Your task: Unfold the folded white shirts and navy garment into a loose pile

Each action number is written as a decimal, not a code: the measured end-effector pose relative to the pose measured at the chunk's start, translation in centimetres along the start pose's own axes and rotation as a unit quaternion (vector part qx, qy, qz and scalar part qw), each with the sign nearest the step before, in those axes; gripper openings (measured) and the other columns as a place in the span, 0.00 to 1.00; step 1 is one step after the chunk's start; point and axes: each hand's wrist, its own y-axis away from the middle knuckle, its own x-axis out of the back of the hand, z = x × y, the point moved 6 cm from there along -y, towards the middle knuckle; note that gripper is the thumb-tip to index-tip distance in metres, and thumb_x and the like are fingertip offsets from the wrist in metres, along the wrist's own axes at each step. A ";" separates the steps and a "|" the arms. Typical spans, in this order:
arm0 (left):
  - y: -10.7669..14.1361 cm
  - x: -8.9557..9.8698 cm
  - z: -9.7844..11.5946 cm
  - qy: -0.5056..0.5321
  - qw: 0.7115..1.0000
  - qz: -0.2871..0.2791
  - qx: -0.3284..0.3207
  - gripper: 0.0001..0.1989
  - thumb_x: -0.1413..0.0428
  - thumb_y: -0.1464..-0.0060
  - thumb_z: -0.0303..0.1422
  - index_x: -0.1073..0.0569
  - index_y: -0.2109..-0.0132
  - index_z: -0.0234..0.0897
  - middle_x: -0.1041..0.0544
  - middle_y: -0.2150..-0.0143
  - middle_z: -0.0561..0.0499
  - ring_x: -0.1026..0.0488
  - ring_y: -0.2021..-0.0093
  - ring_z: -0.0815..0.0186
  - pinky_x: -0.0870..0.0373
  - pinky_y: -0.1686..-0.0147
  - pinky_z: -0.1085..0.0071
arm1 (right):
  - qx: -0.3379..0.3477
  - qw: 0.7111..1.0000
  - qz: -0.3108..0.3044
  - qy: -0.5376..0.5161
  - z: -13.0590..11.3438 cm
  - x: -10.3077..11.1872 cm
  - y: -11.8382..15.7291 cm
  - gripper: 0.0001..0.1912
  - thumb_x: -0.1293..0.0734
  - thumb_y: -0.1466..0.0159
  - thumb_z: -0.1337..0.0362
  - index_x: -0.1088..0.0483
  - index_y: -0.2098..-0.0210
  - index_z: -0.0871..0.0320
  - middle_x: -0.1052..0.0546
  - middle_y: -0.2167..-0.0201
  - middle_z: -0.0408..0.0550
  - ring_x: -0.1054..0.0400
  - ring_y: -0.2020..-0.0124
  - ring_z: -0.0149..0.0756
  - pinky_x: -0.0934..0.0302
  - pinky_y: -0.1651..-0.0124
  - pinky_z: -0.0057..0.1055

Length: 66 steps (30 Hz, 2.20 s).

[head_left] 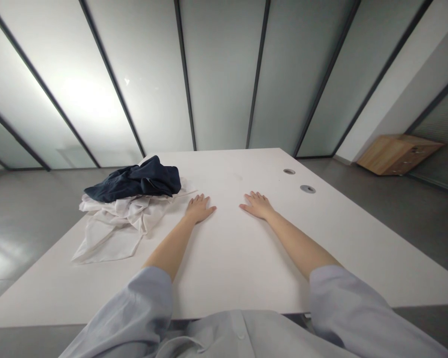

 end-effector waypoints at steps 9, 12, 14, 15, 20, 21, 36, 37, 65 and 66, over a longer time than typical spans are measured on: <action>0.0 0.1 0.0 -0.001 1.000 -0.001 0.002 0.36 0.60 0.39 0.54 0.44 0.32 0.39 0.52 0.28 0.41 0.55 0.29 0.53 0.55 0.34 0.54 | 0.000 1.000 -0.001 0.002 0.1 -0.3 -0.3 0.39 0.46 0.35 0.39 0.44 0.33 0.57 0.48 0.31 0.60 0.55 0.31 0.56 0.59 0.34 0.51; 0.0 0.1 0.0 0.001 1.000 0.000 0.001 0.36 0.59 0.39 0.54 0.44 0.32 0.38 0.52 0.28 0.41 0.55 0.29 0.53 0.55 0.34 0.55 | 0.000 1.000 0.001 -0.001 0.1 -0.2 -0.2 0.38 0.46 0.35 0.39 0.43 0.34 0.56 0.48 0.31 0.60 0.55 0.31 0.56 0.59 0.34 0.51; 0.0 0.1 0.0 0.005 1.000 0.002 0.001 0.35 0.59 0.40 0.54 0.44 0.32 0.38 0.51 0.28 0.41 0.55 0.29 0.54 0.55 0.33 0.56 | 0.002 1.000 0.005 -0.002 0.1 -0.1 -0.1 0.38 0.46 0.35 0.39 0.42 0.34 0.56 0.48 0.31 0.59 0.55 0.31 0.55 0.58 0.34 0.51; 0.0 0.1 -0.1 0.007 1.000 0.005 0.003 0.35 0.58 0.40 0.54 0.43 0.33 0.38 0.50 0.28 0.41 0.54 0.29 0.54 0.55 0.33 0.56 | 0.002 1.000 0.008 -0.003 0.0 0.0 -0.1 0.38 0.46 0.35 0.39 0.42 0.35 0.56 0.48 0.31 0.59 0.54 0.32 0.55 0.58 0.34 0.51; 0.0 0.8 -0.3 0.037 0.998 0.043 -0.005 0.30 0.53 0.40 0.48 0.36 0.37 0.36 0.39 0.32 0.42 0.44 0.32 0.57 0.49 0.35 0.63 | 0.007 1.000 0.026 -0.004 0.1 0.0 -0.1 0.35 0.45 0.34 0.42 0.39 0.36 0.56 0.44 0.32 0.58 0.51 0.33 0.54 0.55 0.35 0.48; 0.0 1.2 -0.4 0.048 0.997 0.053 -0.004 0.28 0.53 0.40 0.46 0.34 0.38 0.36 0.35 0.34 0.43 0.40 0.34 0.58 0.45 0.37 0.64 | 0.009 0.999 0.032 -0.007 0.2 0.0 -0.2 0.34 0.44 0.34 0.43 0.38 0.37 0.56 0.44 0.32 0.57 0.51 0.33 0.53 0.55 0.35 0.47; 3.1 16.9 -5.1 0.037 0.909 0.400 0.107 0.17 0.52 0.42 0.38 0.28 0.50 0.38 0.27 0.48 0.41 0.35 0.43 0.50 0.42 0.43 0.54 | 0.020 0.997 0.069 -0.031 0.4 0.0 -0.4 0.25 0.42 0.34 0.54 0.33 0.41 0.58 0.35 0.38 0.55 0.42 0.37 0.46 0.48 0.38 0.40; 3.0 17.8 -6.1 0.012 0.906 0.402 0.130 0.18 0.50 0.43 0.40 0.28 0.49 0.38 0.29 0.45 0.39 0.38 0.41 0.47 0.44 0.42 0.51 | 0.020 0.997 0.070 -0.031 0.3 0.1 -0.4 0.25 0.42 0.34 0.55 0.33 0.42 0.58 0.35 0.38 0.55 0.42 0.37 0.46 0.48 0.38 0.40; -3.3 1.7 10.6 0.401 0.902 -0.074 -0.144 0.07 0.47 0.54 0.29 0.25 0.73 0.34 0.26 0.74 0.52 0.30 0.71 0.65 0.32 0.66 0.69 | -0.074 0.912 0.277 -0.294 4.3 1.4 -0.5 0.20 0.45 0.36 0.61 0.29 0.53 0.62 0.24 0.53 0.57 0.31 0.51 0.43 0.39 0.47 0.37; -2.9 0.8 10.8 0.407 0.897 -0.087 -0.146 0.07 0.47 0.54 0.30 0.26 0.75 0.34 0.28 0.76 0.53 0.32 0.73 0.66 0.33 0.68 0.69 | -0.074 0.898 0.302 -0.310 4.6 1.5 -0.4 0.18 0.44 0.37 0.62 0.28 0.55 0.62 0.23 0.55 0.57 0.30 0.52 0.43 0.38 0.48 0.38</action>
